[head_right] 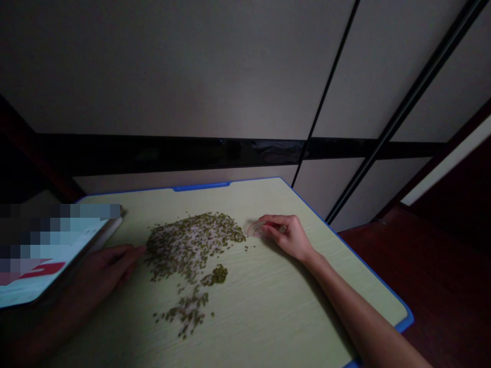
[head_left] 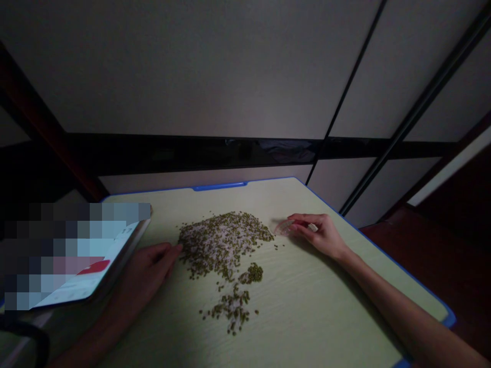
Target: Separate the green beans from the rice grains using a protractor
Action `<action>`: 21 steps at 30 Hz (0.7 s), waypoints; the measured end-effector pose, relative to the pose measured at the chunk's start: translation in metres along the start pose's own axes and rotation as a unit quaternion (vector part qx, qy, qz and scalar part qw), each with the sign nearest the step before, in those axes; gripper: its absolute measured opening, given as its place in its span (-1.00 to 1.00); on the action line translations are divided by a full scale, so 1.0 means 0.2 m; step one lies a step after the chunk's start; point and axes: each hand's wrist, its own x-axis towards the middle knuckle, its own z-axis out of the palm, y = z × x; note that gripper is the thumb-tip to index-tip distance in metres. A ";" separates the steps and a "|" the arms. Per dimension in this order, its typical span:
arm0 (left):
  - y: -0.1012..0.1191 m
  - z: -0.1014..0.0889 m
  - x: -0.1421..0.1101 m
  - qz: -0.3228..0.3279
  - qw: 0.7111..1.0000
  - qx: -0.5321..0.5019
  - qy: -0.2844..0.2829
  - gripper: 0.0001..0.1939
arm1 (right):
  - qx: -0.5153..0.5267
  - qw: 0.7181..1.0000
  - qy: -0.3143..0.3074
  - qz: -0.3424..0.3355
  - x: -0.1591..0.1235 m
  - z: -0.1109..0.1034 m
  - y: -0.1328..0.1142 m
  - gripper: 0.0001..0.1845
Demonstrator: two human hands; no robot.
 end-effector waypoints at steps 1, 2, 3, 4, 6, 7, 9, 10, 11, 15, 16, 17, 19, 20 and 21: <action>0.00 0.00 0.00 0.000 1.000 -0.002 0.002 -0.57 | 0.000 1.000 0.002 -0.002 0.00 0.00 0.00 -0.77; 0.00 0.00 0.00 0.000 1.000 -0.003 0.005 -0.57 | 0.001 1.000 0.004 -0.005 0.00 0.01 0.00 -0.78; 0.00 0.01 0.00 0.002 1.000 -0.004 0.005 -0.57 | 0.004 1.000 0.004 -0.006 0.00 0.01 0.00 -0.78; -0.01 0.01 0.00 0.004 1.000 -0.005 0.004 -0.58 | 0.008 1.000 0.002 -0.007 0.00 0.01 0.00 -0.79; -0.01 0.01 0.01 0.006 1.000 -0.009 0.000 -0.59 | 0.016 1.000 -0.007 -0.010 0.00 0.02 0.01 -0.79; -0.01 0.01 0.01 0.007 1.000 -0.012 -0.003 -0.59 | 0.019 1.000 -0.011 -0.012 0.00 0.02 0.01 -0.79; -0.02 0.01 0.01 0.010 1.000 -0.016 -0.005 -0.60 | 0.020 0.999 -0.020 -0.017 0.00 0.02 0.01 -0.79; -0.02 0.01 0.01 0.012 1.000 -0.017 -0.003 -0.60 | 0.020 0.999 -0.024 -0.020 0.00 0.02 0.01 -0.79; -0.03 0.01 0.02 0.015 1.000 -0.017 -0.002 -0.59 | 0.020 0.999 -0.026 -0.022 0.00 0.02 0.01 -0.79; -0.04 0.02 0.02 0.023 1.000 -0.010 -0.013 -0.58 | 0.020 0.999 -0.027 -0.029 0.00 0.02 0.00 -0.79; -0.05 0.02 0.01 0.026 1.000 -0.006 -0.016 -0.59 | 0.020 0.999 -0.029 -0.030 0.00 0.02 -0.01 -0.78; -0.04 0.02 0.00 0.031 0.999 -0.001 -0.019 -0.60 | 0.021 0.999 -0.031 -0.030 0.00 0.02 -0.01 -0.78; -0.03 0.02 -0.03 0.049 0.998 0.014 -0.025 -0.62 | 0.022 0.999 -0.034 -0.030 0.00 0.02 -0.01 -0.76; -0.02 0.01 -0.05 0.058 0.998 0.023 -0.028 -0.64 | 0.022 0.999 -0.037 -0.029 0.00 0.02 -0.02 -0.76; -0.02 0.01 -0.06 0.069 0.997 0.029 -0.036 -0.66 | 0.024 0.999 -0.037 -0.029 -0.01 0.02 -0.02 -0.75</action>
